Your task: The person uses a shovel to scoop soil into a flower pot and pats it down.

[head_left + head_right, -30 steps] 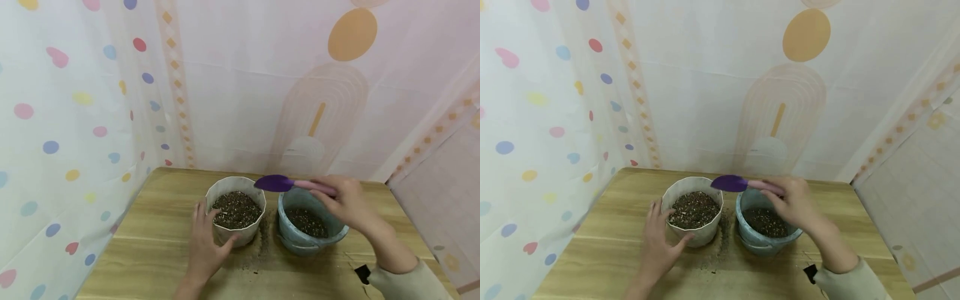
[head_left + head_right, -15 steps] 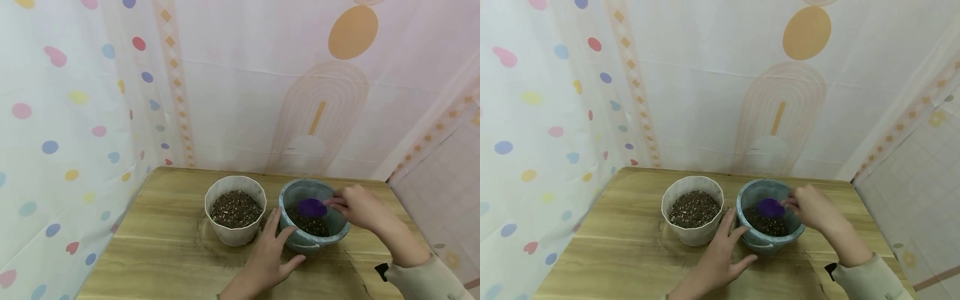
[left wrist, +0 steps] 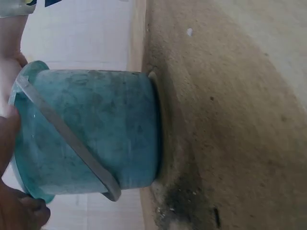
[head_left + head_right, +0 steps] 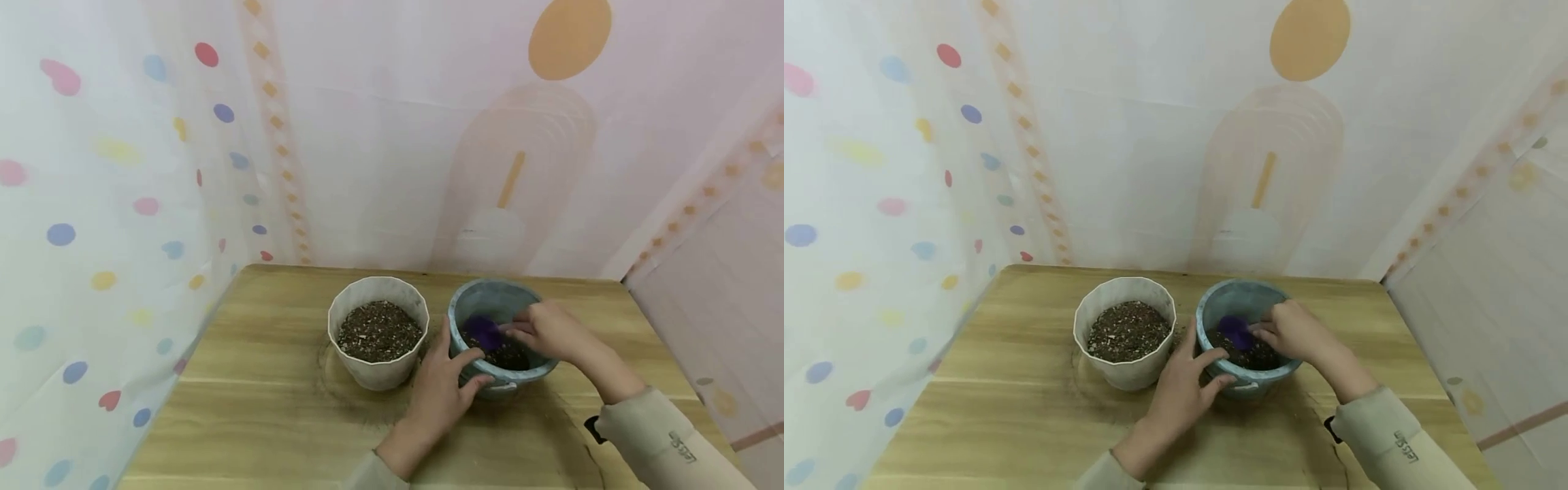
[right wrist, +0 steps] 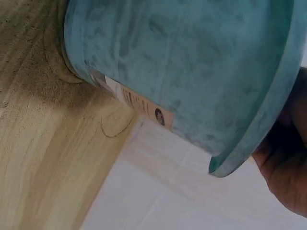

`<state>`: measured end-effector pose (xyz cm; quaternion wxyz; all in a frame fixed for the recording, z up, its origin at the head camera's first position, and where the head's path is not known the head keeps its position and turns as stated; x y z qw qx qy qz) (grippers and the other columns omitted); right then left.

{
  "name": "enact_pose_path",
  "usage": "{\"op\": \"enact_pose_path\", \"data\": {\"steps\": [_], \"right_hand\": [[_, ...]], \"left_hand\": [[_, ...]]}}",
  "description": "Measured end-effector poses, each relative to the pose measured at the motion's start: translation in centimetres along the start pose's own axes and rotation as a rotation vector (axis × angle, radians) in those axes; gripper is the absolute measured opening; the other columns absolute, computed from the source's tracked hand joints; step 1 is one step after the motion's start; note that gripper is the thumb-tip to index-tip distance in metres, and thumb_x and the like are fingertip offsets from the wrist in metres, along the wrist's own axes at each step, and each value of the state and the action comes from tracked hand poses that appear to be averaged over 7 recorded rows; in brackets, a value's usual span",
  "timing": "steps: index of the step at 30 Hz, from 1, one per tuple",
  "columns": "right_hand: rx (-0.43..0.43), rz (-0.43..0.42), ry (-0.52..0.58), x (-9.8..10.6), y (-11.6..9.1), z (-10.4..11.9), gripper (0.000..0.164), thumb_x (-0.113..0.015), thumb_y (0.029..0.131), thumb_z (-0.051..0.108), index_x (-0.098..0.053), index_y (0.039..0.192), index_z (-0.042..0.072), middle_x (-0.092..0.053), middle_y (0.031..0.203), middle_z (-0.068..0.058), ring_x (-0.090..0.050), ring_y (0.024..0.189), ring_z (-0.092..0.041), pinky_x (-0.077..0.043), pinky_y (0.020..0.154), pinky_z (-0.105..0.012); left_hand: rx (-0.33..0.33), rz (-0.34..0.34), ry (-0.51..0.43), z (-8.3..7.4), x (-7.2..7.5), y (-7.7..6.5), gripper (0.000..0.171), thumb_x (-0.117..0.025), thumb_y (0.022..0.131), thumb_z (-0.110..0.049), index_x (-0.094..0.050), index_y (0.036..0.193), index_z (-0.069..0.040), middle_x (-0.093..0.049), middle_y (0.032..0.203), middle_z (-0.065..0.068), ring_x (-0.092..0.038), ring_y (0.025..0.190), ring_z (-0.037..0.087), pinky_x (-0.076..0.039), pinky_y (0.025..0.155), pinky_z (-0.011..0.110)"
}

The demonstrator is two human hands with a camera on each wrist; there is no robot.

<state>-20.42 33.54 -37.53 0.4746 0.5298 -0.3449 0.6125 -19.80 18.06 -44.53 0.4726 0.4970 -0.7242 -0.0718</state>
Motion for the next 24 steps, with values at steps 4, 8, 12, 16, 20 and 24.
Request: {"op": "enact_pose_path", "data": {"steps": [4,8,12,16,20,24], "right_hand": [[0.078,0.156,0.133,0.4,-0.5,1.3,0.014,-0.068,0.097,0.008,-0.079,0.104,0.004,-0.077,0.084,0.000,-0.055,0.054,0.003,-0.045,0.049,-0.020],[-0.010,0.178,0.131,2.6,-0.8,0.9,0.011,-0.070,0.090,0.000,-0.077,0.098,-0.001,-0.077,0.086,-0.002,-0.062,0.063,-0.007,-0.049,0.053,-0.024],[0.013,0.011,-0.118,3.6,0.6,0.8,0.002,-0.073,0.088,0.001,-0.073,0.087,0.003,-0.069,0.068,-0.001,-0.057,0.053,-0.009,-0.046,0.049,-0.028],[0.037,-0.069,-0.365,2.1,1.5,0.5,0.006,-0.076,0.091,0.010,-0.074,0.090,0.004,-0.059,0.061,-0.006,-0.058,0.049,-0.021,-0.049,0.045,-0.034],[0.029,0.001,-0.437,1.3,1.1,0.5,0.002,-0.076,0.089,0.006,-0.077,0.090,0.005,-0.061,0.064,-0.008,-0.059,0.051,-0.024,-0.050,0.045,-0.034],[-0.001,0.187,-0.321,1.3,-0.2,0.8,0.004,-0.077,0.087,0.004,-0.078,0.088,0.007,-0.069,0.071,-0.002,-0.063,0.059,-0.017,-0.053,0.054,-0.031]], "left_hand": [[0.006,-0.038,0.005,-0.1,0.5,0.2,0.040,-0.075,0.082,-0.049,-0.076,0.112,-0.022,-0.030,0.155,0.036,-0.046,0.136,0.046,-0.047,0.105,0.051],[0.035,0.012,-0.041,0.1,0.3,0.5,0.039,-0.074,0.084,-0.049,-0.075,0.113,-0.022,-0.027,0.156,0.036,-0.040,0.140,0.048,-0.046,0.104,0.056],[0.067,0.055,-0.057,0.4,0.2,0.9,0.039,-0.074,0.085,-0.049,-0.075,0.113,-0.022,-0.025,0.158,0.034,-0.030,0.146,0.047,-0.045,0.105,0.058],[0.089,0.082,-0.050,0.7,0.1,1.1,0.039,-0.074,0.085,-0.049,-0.075,0.113,-0.022,-0.025,0.159,0.032,-0.028,0.147,0.045,-0.043,0.107,0.057],[0.092,0.080,-0.033,0.8,-0.1,1.1,0.040,-0.074,0.085,-0.050,-0.075,0.113,-0.023,-0.026,0.159,0.032,-0.030,0.147,0.044,-0.043,0.108,0.056],[0.093,0.050,-0.011,0.6,-0.2,0.9,0.039,-0.076,0.083,-0.050,-0.075,0.112,-0.023,-0.028,0.159,0.031,-0.033,0.145,0.044,-0.045,0.106,0.055]]}}
Point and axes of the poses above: each hand's wrist, its own y-axis towards the middle knuckle, its own x-axis out of the back of the hand, z = x × y, the point moved 9 cm from there along y, towards the middle knuckle
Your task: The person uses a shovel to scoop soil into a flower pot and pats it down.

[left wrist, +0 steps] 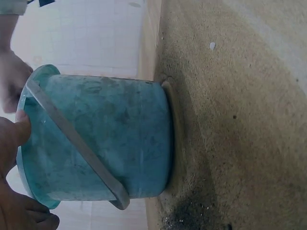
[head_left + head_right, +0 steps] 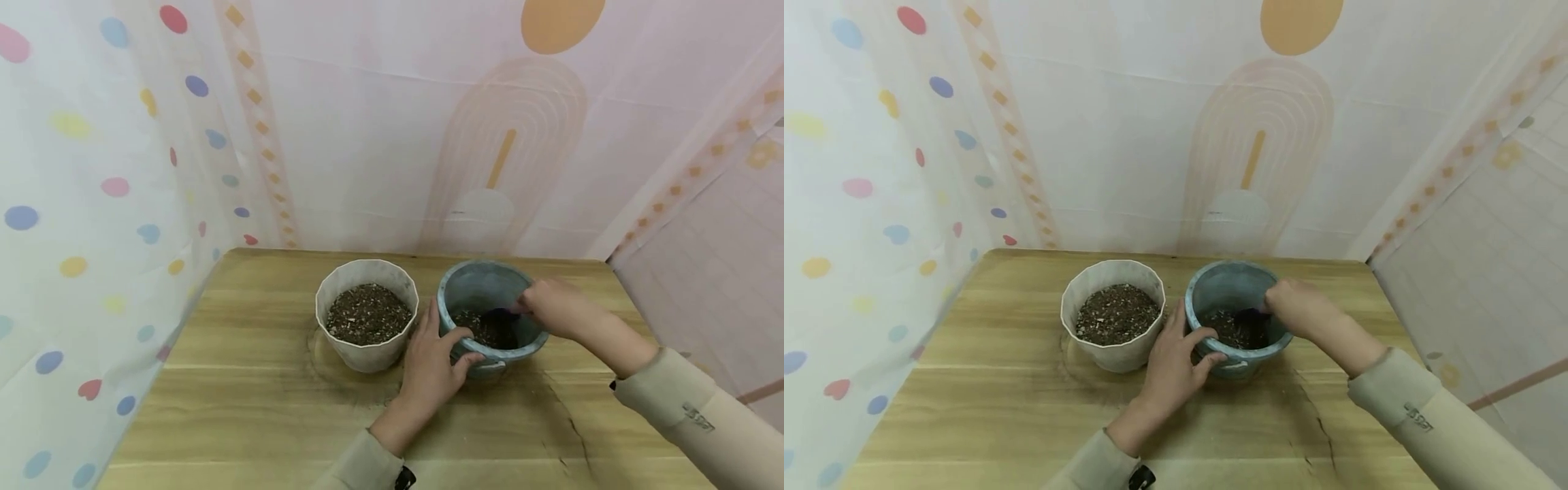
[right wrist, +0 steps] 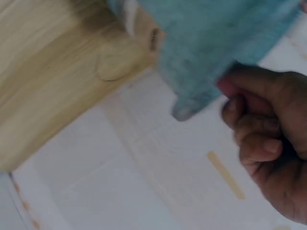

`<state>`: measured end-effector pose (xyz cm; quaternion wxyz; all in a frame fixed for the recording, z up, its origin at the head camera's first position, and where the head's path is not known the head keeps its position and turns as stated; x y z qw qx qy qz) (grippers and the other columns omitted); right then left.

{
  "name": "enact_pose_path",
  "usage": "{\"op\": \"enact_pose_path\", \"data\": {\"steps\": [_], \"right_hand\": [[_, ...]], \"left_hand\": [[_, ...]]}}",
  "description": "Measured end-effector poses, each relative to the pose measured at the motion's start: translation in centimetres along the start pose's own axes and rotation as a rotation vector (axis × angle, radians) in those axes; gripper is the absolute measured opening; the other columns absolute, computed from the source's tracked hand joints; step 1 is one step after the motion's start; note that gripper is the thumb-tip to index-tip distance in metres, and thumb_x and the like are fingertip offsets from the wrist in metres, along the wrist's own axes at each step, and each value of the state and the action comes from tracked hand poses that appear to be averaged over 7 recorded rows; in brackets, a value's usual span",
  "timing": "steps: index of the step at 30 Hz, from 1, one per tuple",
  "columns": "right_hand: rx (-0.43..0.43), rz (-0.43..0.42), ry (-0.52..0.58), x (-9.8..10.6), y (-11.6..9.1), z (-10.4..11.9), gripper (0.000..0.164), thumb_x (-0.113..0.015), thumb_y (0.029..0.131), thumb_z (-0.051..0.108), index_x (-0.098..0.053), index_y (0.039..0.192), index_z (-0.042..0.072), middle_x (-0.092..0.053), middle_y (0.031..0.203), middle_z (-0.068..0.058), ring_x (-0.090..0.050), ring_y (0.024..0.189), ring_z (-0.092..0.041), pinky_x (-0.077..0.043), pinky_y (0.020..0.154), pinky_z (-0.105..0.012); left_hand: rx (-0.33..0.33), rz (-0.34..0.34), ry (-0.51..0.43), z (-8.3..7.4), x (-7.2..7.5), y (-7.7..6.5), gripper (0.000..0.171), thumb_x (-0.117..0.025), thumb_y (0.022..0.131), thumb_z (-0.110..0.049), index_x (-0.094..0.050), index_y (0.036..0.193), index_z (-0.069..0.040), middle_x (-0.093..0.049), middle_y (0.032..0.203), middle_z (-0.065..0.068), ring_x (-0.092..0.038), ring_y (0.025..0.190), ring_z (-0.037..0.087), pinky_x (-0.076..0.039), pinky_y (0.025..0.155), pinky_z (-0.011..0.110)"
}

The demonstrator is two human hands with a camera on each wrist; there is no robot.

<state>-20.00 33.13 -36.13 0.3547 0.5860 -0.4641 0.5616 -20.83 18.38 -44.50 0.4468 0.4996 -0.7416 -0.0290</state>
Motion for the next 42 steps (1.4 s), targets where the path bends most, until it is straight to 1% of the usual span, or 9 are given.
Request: {"op": "enact_pose_path", "data": {"steps": [6,11,16,19,23,29,32,36,42], "right_hand": [[0.010,0.050,0.292,0.1,-1.2,-0.5,0.023,-0.075,0.091,0.013,-0.072,0.068,0.014,-0.052,0.053,0.014,-0.040,0.046,0.000,-0.038,0.047,-0.023],[-0.139,0.082,0.673,-2.0,-1.8,-1.7,0.018,-0.068,0.097,0.016,-0.082,0.086,0.010,-0.038,0.043,0.013,-0.022,0.037,0.002,-0.028,0.037,-0.020],[-0.237,0.077,0.889,-3.4,-2.2,-2.3,0.020,-0.063,0.099,0.015,-0.082,0.099,0.009,-0.061,0.052,0.000,-0.026,0.032,-0.002,-0.034,0.031,-0.024],[-0.269,0.072,1.004,-3.8,-2.4,-2.6,0.023,-0.059,0.102,0.014,-0.080,0.102,0.003,-0.075,0.076,-0.008,-0.027,0.033,-0.003,-0.036,0.033,-0.025],[-0.290,0.067,1.154,-4.2,-2.8,-2.9,0.029,-0.056,0.105,0.014,-0.074,0.108,-0.007,-0.078,0.100,-0.009,-0.026,0.037,-0.005,-0.035,0.036,-0.025],[-0.315,0.044,1.248,-4.3,-3.6,-3.7,0.035,-0.052,0.107,0.021,-0.071,0.118,-0.006,-0.074,0.078,-0.001,-0.023,0.041,-0.007,-0.030,0.038,-0.028],[-0.326,0.042,1.315,-4.7,-4.1,-4.1,0.037,-0.050,0.108,0.022,-0.069,0.122,-0.005,-0.070,0.074,0.000,-0.022,0.041,-0.007,-0.024,0.039,-0.032],[-0.318,0.035,1.421,-5.2,-4.4,-4.4,0.038,-0.048,0.109,0.023,-0.068,0.124,-0.006,-0.074,0.084,0.003,-0.023,0.043,-0.005,-0.017,0.043,-0.035],[-0.300,0.015,1.522,-5.5,-4.7,-4.5,0.037,-0.044,0.110,0.021,-0.072,0.120,-0.001,-0.073,0.085,0.005,-0.023,0.047,-0.006,-0.015,0.045,-0.033]], "left_hand": [[0.005,-0.034,0.005,0.0,0.4,0.0,0.038,-0.078,0.082,-0.050,-0.076,0.110,-0.024,-0.029,0.158,0.031,-0.037,0.143,0.044,-0.048,0.103,0.054],[0.009,-0.023,-0.024,0.1,0.2,-0.2,0.037,-0.078,0.082,-0.049,-0.076,0.108,-0.024,-0.027,0.159,0.030,-0.035,0.144,0.044,-0.047,0.104,0.054],[0.018,-0.013,-0.047,0.1,0.0,-0.2,0.036,-0.078,0.082,-0.049,-0.075,0.108,-0.025,-0.024,0.161,0.028,-0.033,0.145,0.044,-0.045,0.105,0.056],[0.018,-0.013,-0.052,0.1,0.0,-0.2,0.036,-0.078,0.083,-0.048,-0.075,0.109,-0.025,-0.024,0.161,0.029,-0.033,0.144,0.046,-0.045,0.106,0.057],[0.022,-0.017,-0.060,0.2,0.0,-0.2,0.036,-0.079,0.082,-0.047,-0.075,0.110,-0.024,-0.025,0.160,0.030,-0.033,0.144,0.046,-0.043,0.107,0.057],[-0.021,-0.024,-0.032,-0.3,0.4,-0.4,0.039,-0.078,0.085,-0.043,-0.073,0.118,-0.022,-0.022,0.161,0.031,-0.018,0.150,0.045,-0.040,0.109,0.058],[-0.106,-0.071,0.014,-0.9,1.5,-1.1,0.045,-0.079,0.087,-0.041,-0.069,0.126,-0.021,-0.021,0.162,0.028,-0.016,0.151,0.046,-0.038,0.112,0.057],[-0.189,-0.219,0.080,-0.5,4.7,-2.3,0.046,-0.081,0.084,-0.038,-0.069,0.123,-0.018,-0.024,0.164,0.022,-0.021,0.150,0.045,-0.031,0.114,0.061],[-0.092,-0.363,0.119,4.9,9.7,-3.6,0.050,-0.077,0.080,-0.047,-0.066,0.114,-0.011,-0.023,0.164,0.019,-0.019,0.150,0.046,-0.012,0.117,0.068]]}}
Point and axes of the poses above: each hand's wrist, its own y-axis towards the middle knuckle, its own x-axis out of the back of the hand, z = x × y, the point moved 9 cm from there along y, towards the middle knuckle
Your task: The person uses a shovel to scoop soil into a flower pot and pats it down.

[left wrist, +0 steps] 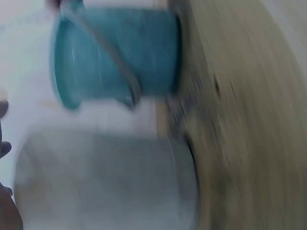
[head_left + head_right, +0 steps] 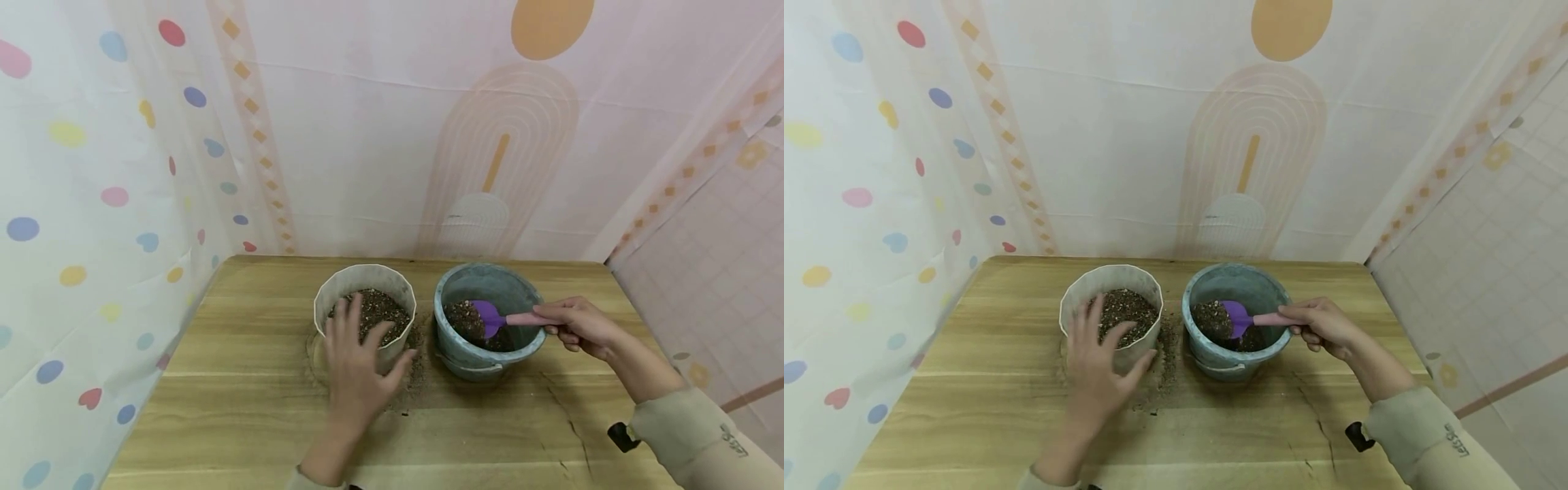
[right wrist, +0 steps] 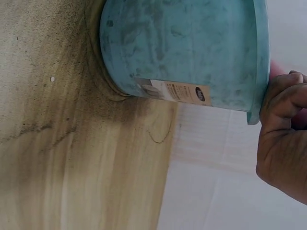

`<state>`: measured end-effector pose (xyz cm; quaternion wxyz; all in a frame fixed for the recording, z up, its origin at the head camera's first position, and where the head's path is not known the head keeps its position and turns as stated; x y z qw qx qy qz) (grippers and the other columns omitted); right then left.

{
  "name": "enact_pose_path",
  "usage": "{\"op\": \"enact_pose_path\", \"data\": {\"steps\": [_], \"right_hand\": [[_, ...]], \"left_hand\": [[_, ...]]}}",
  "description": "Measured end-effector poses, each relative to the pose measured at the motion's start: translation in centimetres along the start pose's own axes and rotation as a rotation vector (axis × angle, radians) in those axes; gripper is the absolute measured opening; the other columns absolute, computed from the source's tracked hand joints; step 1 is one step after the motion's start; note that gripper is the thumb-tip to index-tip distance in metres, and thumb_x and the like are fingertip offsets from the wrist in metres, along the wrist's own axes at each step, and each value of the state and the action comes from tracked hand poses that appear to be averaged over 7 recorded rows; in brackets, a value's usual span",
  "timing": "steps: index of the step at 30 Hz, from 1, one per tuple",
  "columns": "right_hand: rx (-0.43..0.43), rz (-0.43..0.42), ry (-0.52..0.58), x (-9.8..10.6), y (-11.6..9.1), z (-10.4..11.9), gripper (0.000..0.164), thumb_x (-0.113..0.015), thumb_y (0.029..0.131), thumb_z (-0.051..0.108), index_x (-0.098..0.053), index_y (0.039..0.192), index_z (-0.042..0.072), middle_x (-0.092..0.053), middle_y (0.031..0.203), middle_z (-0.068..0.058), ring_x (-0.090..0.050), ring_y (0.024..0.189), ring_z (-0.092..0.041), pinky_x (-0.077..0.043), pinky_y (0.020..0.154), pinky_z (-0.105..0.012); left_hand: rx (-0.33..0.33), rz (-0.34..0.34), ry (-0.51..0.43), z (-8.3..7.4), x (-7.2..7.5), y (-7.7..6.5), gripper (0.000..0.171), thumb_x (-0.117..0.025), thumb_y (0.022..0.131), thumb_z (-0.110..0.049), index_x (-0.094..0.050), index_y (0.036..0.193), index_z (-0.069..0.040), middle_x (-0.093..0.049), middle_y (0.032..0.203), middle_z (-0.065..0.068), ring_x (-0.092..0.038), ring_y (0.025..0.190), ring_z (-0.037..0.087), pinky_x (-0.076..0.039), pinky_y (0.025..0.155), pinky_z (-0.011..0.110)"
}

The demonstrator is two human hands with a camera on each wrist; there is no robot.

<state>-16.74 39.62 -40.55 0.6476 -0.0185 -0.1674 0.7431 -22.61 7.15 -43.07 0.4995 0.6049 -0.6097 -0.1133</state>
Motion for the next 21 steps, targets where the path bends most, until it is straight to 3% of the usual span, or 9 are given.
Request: {"op": "enact_pose_path", "data": {"steps": [3,5,8,11,15,19,21], "right_hand": [[-0.002,-0.035,0.015,0.5,-0.3,-0.3,0.035,-0.046,0.109,0.022,-0.078,0.109,0.007,-0.071,0.083,0.003,-0.027,0.046,-0.005,-0.020,0.044,-0.029],[-0.001,-0.065,0.027,0.9,-0.6,-0.4,0.034,-0.048,0.109,0.021,-0.079,0.100,0.011,-0.061,0.072,0.003,-0.031,0.045,-0.004,-0.025,0.043,-0.026],[0.014,-0.096,0.052,1.4,-1.1,-0.5,0.033,-0.048,0.108,0.019,-0.078,0.097,0.013,-0.056,0.068,0.004,-0.035,0.045,-0.002,-0.030,0.043,-0.022],[0.029,-0.111,0.074,1.8,-1.4,-0.4,0.032,-0.048,0.108,0.017,-0.078,0.097,0.012,-0.057,0.068,0.004,-0.037,0.045,-0.001,-0.033,0.043,-0.020],[0.042,-0.114,0.086,2.0,-1.8,-0.1,0.033,-0.048,0.108,0.016,-0.078,0.097,0.011,-0.058,0.068,0.004,-0.035,0.045,-0.003,-0.026,0.043,-0.025],[0.078,-0.043,0.088,1.6,-1.7,0.5,0.038,-0.041,0.111,0.017,-0.077,0.114,0.006,-0.072,0.083,0.003,-0.021,0.046,-0.010,-0.015,0.044,-0.033],[0.094,-0.001,0.101,1.2,-1.7,0.9,0.039,-0.038,0.112,0.018,-0.073,0.121,0.003,-0.077,0.100,0.003,-0.016,0.048,-0.015,-0.012,0.045,-0.035]], "left_hand": [[0.120,0.003,-0.010,3.9,1.2,-0.5,0.061,-0.075,0.080,-0.053,-0.064,0.117,-0.007,-0.025,0.162,0.025,-0.020,0.148,0.051,-0.011,0.116,0.070],[0.195,0.017,-0.054,6.1,1.6,-1.0,0.064,-0.076,0.080,-0.052,-0.063,0.120,-0.005,-0.027,0.159,0.031,-0.021,0.146,0.054,-0.013,0.115,0.072],[0.272,0.054,-0.107,8.1,1.6,-1.6,0.064,-0.080,0.080,-0.049,-0.062,0.125,-0.007,-0.027,0.158,0.034,-0.023,0.146,0.054,-0.016,0.114,0.072],[0.280,0.068,-0.143,8.6,1.5,-1.9,0.061,-0.083,0.079,-0.042,-0.062,0.125,-0.007,-0.032,0.157,0.031,-0.028,0.145,0.050,-0.019,0.113,0.071],[0.278,0.058,-0.157,8.6,1.6,-2.0,0.060,-0.085,0.077,-0.038,-0.062,0.122,-0.005,-0.034,0.159,0.024,-0.030,0.146,0.045,-0.020,0.112,0.072],[0.310,0.074,-0.167,8.9,1.6,-2.0,0.061,-0.087,0.076,-0.040,-0.064,0.122,-0.007,-0.032,0.162,0.017,-0.028,0.148,0.040,-0.018,0.113,0.072],[0.318,0.083,-0.171,9.0,1.6,-1.9,0.061,-0.087,0.075,-0.041,-0.065,0.121,-0.008,-0.033,0.162,0.014,-0.028,0.148,0.038,-0.017,0.113,0.071]]}}
Point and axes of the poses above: each hand's wrist, its own y-axis towards the middle knuckle, its own x-axis out of the back of the hand, z = x × y, the point moved 9 cm from there along y, towards the middle knuckle
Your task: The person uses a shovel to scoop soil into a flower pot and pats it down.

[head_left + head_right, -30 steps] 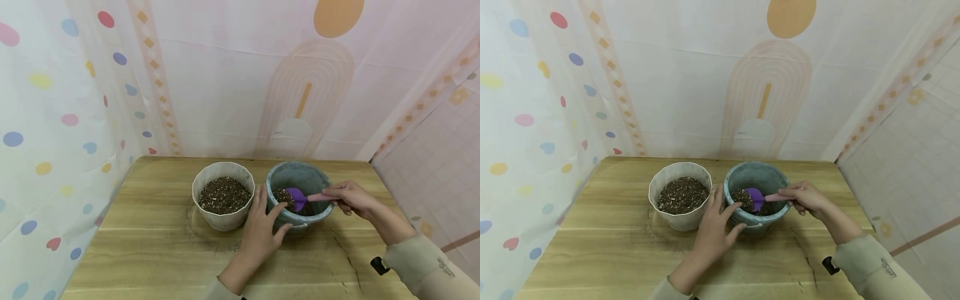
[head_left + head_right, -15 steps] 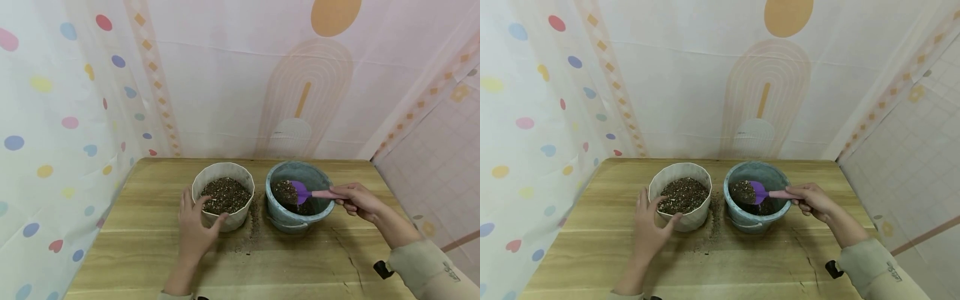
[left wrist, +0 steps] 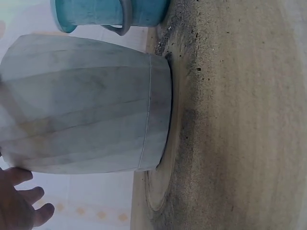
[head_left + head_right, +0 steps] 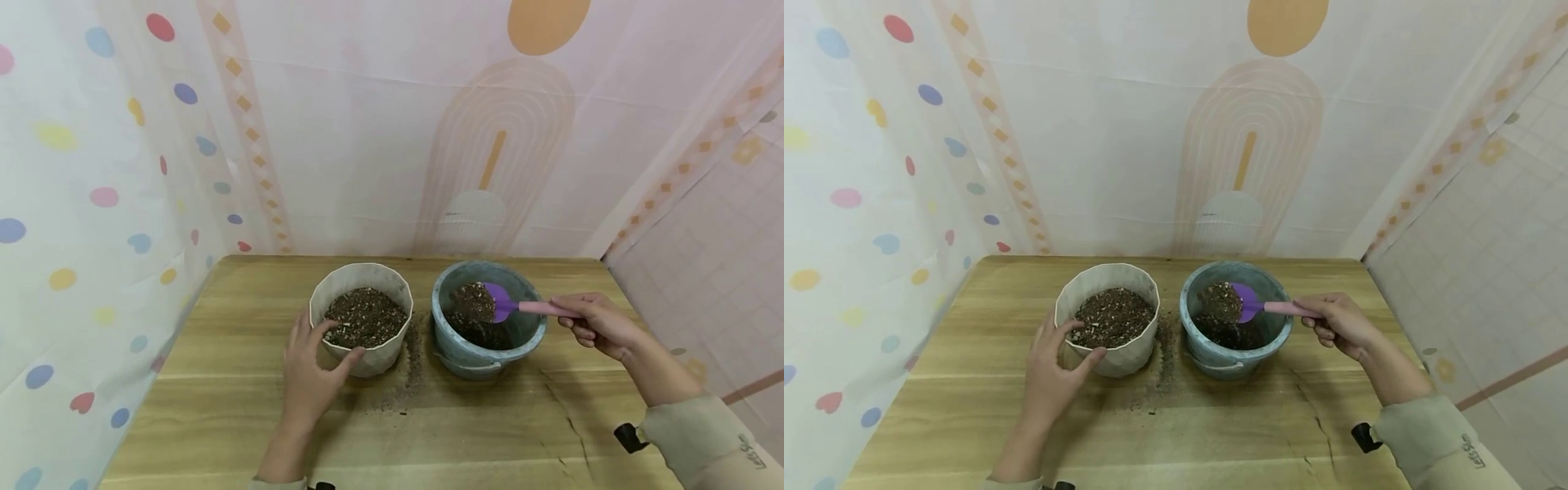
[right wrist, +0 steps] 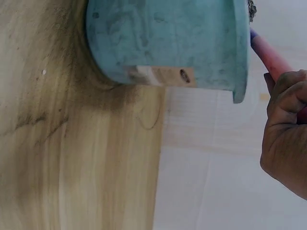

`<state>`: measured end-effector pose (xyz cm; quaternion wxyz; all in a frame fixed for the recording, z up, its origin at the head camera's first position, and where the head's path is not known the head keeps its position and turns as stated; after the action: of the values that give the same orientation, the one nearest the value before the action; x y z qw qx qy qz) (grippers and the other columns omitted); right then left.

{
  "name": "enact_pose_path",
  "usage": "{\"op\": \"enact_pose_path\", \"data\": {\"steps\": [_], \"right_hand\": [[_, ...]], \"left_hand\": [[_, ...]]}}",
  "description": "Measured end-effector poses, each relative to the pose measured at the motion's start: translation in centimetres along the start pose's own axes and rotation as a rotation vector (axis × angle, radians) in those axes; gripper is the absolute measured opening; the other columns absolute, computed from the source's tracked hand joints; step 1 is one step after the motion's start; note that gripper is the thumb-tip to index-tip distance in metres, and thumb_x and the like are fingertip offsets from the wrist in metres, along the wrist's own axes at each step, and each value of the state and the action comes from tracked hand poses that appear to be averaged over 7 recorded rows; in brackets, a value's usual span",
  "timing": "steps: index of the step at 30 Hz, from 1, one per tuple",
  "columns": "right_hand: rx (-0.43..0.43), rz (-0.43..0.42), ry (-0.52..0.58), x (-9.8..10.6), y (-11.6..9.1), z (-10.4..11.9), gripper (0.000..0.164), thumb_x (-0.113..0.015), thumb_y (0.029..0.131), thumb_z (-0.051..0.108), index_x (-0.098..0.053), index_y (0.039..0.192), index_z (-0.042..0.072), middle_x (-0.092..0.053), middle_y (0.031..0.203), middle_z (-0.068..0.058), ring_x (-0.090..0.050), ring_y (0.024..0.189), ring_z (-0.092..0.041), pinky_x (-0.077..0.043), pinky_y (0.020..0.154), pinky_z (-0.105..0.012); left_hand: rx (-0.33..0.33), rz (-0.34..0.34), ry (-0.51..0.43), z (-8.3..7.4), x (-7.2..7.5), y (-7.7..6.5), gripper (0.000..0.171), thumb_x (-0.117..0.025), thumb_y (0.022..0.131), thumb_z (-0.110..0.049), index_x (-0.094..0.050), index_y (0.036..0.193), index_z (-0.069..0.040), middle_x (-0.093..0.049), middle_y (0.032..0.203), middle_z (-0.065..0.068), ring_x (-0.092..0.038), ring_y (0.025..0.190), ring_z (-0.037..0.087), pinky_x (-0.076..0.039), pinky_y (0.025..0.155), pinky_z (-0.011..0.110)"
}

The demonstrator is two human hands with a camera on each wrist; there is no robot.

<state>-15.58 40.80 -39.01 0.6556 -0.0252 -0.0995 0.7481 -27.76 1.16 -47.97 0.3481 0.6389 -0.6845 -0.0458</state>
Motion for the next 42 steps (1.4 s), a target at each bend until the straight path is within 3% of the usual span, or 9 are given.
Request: {"op": "enact_pose_path", "data": {"steps": [2,13,20,23,27,31,33,36,42], "right_hand": [[0.003,0.018,0.014,-0.3,0.3,0.4,0.041,-0.037,0.112,0.019,-0.073,0.121,0.003,-0.077,0.106,0.006,-0.014,0.048,-0.016,-0.011,0.044,-0.035],[-0.034,-0.088,-0.012,-2.8,3.0,2.6,0.040,-0.048,0.109,0.023,-0.072,0.078,0.015,-0.056,0.065,0.005,-0.034,0.043,-0.003,-0.021,0.044,-0.030],[-0.043,-0.102,-0.045,-6.9,7.5,2.6,0.032,-0.056,0.105,0.025,-0.079,0.087,0.012,-0.056,0.066,0.002,-0.033,0.042,-0.003,-0.033,0.040,-0.019],[-0.010,-0.091,-0.089,-9.4,9.4,2.5,0.029,-0.056,0.105,0.024,-0.079,0.102,0.007,-0.072,0.079,-0.003,-0.031,0.041,-0.006,-0.033,0.040,-0.021],[0.151,-0.152,-0.414,-12.4,10.6,3.7,0.027,-0.060,0.103,0.026,-0.078,0.108,0.007,-0.078,0.089,-0.005,-0.036,0.041,-0.006,-0.037,0.042,-0.024],[0.452,-0.250,-0.960,-16.2,9.3,6.2,0.018,-0.068,0.098,0.021,-0.077,0.089,0.008,-0.063,0.060,-0.001,-0.044,0.044,-0.004,-0.044,0.046,-0.026],[0.600,-0.271,-1.124,-18.1,8.2,7.0,0.017,-0.071,0.096,0.015,-0.070,0.080,0.008,-0.059,0.058,0.005,-0.045,0.047,-0.003,-0.046,0.048,-0.028],[0.684,-0.290,-1.218,-19.3,7.0,7.2,0.022,-0.072,0.094,0.011,-0.061,0.075,0.012,-0.048,0.054,0.008,-0.043,0.048,-0.004,-0.046,0.049,-0.028],[0.705,-0.291,-1.160,-19.3,6.7,6.5,0.009,-0.073,0.091,0.007,-0.075,0.096,0.000,-0.070,0.070,-0.004,-0.058,0.054,-0.009,-0.054,0.055,-0.032]], "left_hand": [[0.002,-0.002,0.001,0.0,0.1,0.1,0.061,-0.088,0.075,-0.042,-0.066,0.120,-0.008,-0.033,0.163,0.012,-0.028,0.148,0.037,-0.017,0.114,0.070],[0.110,0.019,-0.056,0.6,0.1,0.1,0.057,-0.090,0.072,-0.043,-0.069,0.116,-0.013,-0.028,0.165,0.011,-0.027,0.149,0.039,-0.017,0.114,0.071],[0.190,0.082,-0.044,1.1,0.2,-0.2,0.059,-0.088,0.073,-0.049,-0.069,0.118,-0.015,-0.025,0.166,0.008,-0.024,0.150,0.039,-0.019,0.115,0.069],[0.207,0.091,-0.046,1.2,0.3,-0.3,0.058,-0.089,0.073,-0.049,-0.070,0.116,-0.015,-0.026,0.166,0.008,-0.024,0.150,0.040,-0.020,0.115,0.069],[0.206,0.087,-0.060,1.1,0.2,-0.4,0.056,-0.090,0.071,-0.047,-0.071,0.111,-0.014,-0.029,0.164,0.009,-0.026,0.149,0.039,-0.022,0.115,0.067],[0.179,0.070,-0.089,0.7,0.0,-0.3,0.054,-0.092,0.069,-0.043,-0.071,0.108,-0.013,-0.032,0.163,0.010,-0.028,0.148,0.038,-0.024,0.116,0.064],[0.172,0.065,-0.094,0.6,0.0,-0.4,0.054,-0.092,0.069,-0.043,-0.071,0.108,-0.013,-0.033,0.163,0.009,-0.029,0.148,0.038,-0.024,0.116,0.063],[0.172,0.066,-0.090,0.6,-0.1,-0.4,0.054,-0.092,0.070,-0.045,-0.071,0.109,-0.014,-0.033,0.162,0.011,-0.029,0.148,0.039,-0.024,0.116,0.064],[0.167,0.064,-0.077,0.7,-0.1,-0.2,0.054,-0.090,0.071,-0.046,-0.071,0.110,-0.015,-0.033,0.163,0.010,-0.030,0.148,0.038,-0.025,0.115,0.065]]}}
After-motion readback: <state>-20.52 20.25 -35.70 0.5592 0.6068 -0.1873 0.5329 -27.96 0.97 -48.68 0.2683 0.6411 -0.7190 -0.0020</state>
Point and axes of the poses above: each hand's wrist, its own y-axis towards the middle knuckle, its own x-axis out of the back of the hand, z = x × y, the point moved 9 cm from there along y, towards the middle knuckle
